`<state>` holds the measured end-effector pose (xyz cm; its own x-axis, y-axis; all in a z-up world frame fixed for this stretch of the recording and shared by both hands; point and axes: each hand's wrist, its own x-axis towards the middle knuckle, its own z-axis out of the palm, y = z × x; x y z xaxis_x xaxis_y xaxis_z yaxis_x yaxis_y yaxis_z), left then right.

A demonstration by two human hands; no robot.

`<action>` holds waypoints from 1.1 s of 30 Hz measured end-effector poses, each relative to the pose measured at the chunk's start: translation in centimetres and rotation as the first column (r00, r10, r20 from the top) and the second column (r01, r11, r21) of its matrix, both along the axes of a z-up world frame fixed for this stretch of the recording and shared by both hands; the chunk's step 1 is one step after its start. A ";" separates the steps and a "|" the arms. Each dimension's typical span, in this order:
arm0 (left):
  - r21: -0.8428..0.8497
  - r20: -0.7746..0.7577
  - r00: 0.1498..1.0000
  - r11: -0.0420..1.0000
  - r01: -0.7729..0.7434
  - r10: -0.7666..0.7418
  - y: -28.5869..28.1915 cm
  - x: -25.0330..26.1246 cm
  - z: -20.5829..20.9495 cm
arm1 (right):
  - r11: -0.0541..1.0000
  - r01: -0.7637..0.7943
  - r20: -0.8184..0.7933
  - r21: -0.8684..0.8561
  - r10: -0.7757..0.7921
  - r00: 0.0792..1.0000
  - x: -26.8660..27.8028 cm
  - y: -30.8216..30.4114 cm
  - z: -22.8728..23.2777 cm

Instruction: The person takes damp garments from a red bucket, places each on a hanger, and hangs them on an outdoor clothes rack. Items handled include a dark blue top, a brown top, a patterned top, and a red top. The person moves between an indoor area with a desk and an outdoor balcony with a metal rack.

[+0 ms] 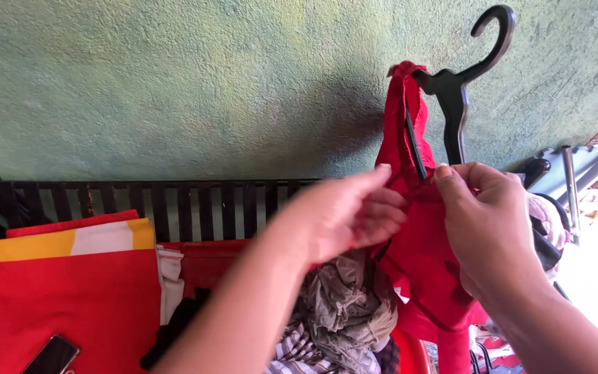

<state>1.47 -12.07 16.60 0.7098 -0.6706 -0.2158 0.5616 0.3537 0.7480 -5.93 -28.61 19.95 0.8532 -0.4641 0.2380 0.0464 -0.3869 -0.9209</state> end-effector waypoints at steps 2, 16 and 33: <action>0.087 -0.042 0.999 0.996 -0.008 0.011 -1.6 0.2 -1.0 | 0.995 0.023 0.028 -0.102 -0.021 0.999 -0.2 0.1 -0.6; 0.100 -0.336 0.940 0.995 -0.020 0.052 -4.9 4.5 -8.9 | 0.951 0.142 -0.035 -0.274 -0.157 0.987 -1.5 1.8 -0.1; -0.235 0.409 0.828 0.921 -0.309 0.383 8.8 6.0 12.9 | 0.855 -0.035 0.075 -0.517 0.086 0.993 0.7 0.1 -0.4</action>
<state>7.44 -3.26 29.47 0.8961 -0.3610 0.2581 0.0063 0.5919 0.8060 -5.20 -28.50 19.50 0.8377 -0.2021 0.5073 0.1597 -0.7977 -0.5815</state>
